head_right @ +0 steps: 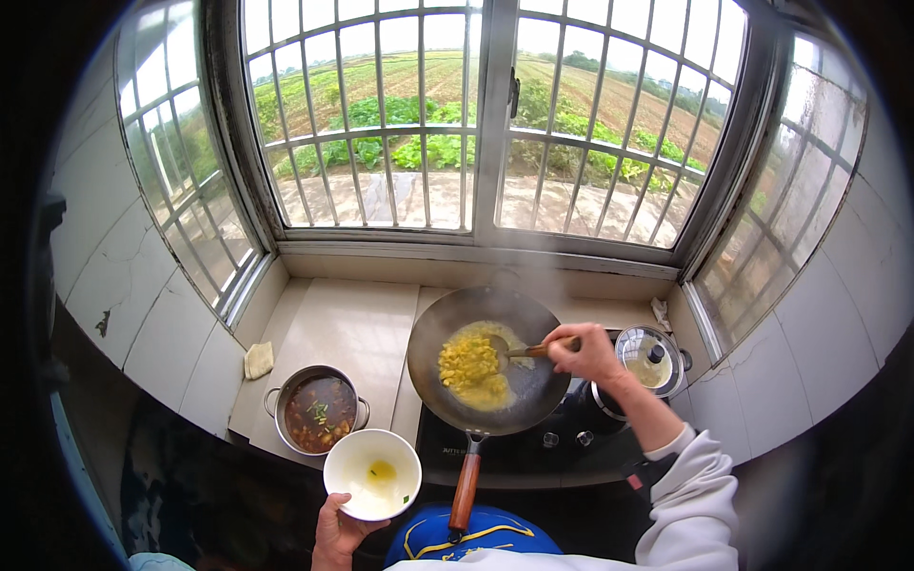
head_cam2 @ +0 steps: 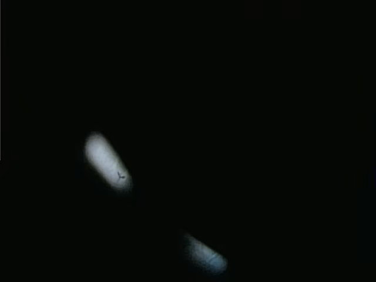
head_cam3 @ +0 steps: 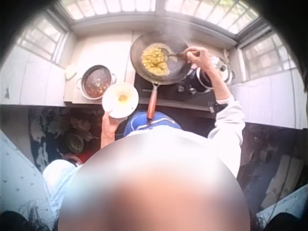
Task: The person stirs a yellow mixture in a wok on a stovetop using a spatula. They briefly move to a cutting board to gather chopped green vegetables, return to the wok, and continue stirring. Finally, they transfer the cooked mixture from the wok into a white bowl.
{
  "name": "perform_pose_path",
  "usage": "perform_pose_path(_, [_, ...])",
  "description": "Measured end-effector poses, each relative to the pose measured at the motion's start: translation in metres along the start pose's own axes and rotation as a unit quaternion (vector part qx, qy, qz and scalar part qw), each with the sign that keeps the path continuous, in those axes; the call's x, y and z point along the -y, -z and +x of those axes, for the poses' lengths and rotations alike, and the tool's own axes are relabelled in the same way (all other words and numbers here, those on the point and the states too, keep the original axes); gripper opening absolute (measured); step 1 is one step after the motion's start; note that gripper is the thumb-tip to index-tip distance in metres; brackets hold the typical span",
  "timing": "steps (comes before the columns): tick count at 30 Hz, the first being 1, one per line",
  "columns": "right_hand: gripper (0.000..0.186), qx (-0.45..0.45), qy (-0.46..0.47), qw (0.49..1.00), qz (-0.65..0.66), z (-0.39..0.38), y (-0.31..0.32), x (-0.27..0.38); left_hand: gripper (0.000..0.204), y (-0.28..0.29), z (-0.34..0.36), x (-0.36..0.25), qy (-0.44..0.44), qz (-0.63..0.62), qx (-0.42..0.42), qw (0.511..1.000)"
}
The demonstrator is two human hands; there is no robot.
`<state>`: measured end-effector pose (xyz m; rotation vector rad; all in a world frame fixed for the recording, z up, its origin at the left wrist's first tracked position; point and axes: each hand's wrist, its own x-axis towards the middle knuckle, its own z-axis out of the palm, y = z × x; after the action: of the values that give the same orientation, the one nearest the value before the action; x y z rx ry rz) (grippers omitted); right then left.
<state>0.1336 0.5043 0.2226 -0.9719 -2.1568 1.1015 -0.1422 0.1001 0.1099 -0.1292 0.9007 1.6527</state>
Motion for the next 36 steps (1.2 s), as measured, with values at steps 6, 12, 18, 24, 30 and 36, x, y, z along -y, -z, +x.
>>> perform_pose_path(6, [0.021, -0.056, -0.155, 0.986, -0.032, 0.035, 0.048, -0.023, 0.076, 0.012, 0.001, 0.005, -0.007, -0.007, 0.013, 1.0])
perform_pose_path(12, [0.023, -0.078, -0.157, 0.973, 0.149, 0.075, -0.024, -0.06, 0.067, -0.004, -0.015, -0.001, -0.017, 0.009, -0.009, 1.0])
perform_pose_path(18, [0.027, 0.113, 0.264, 0.939, -0.192, 0.017, -0.064, -0.028, 0.026, -0.028, -0.033, -0.003, -0.022, -0.031, -0.009, 0.999])
perform_pose_path(24, [0.023, 0.238, 0.286, 0.869, -0.326, -0.043, -0.021, 0.043, 0.076, 0.003, 0.011, -0.007, 0.002, 0.041, 0.025, 0.999])
perform_pose_path(30, [0.022, 0.281, 0.233, 0.889, -0.276, -0.063, 0.005, 0.081, 0.076, 0.001, 0.022, -0.006, 0.011, 0.032, 0.045, 0.998])
perform_pose_path(36, [0.021, 0.138, 0.142, 0.93, -0.309, -0.035, -0.032, 0.035, 0.076, -0.003, 0.022, -0.004, 0.014, 0.024, 0.027, 0.999])
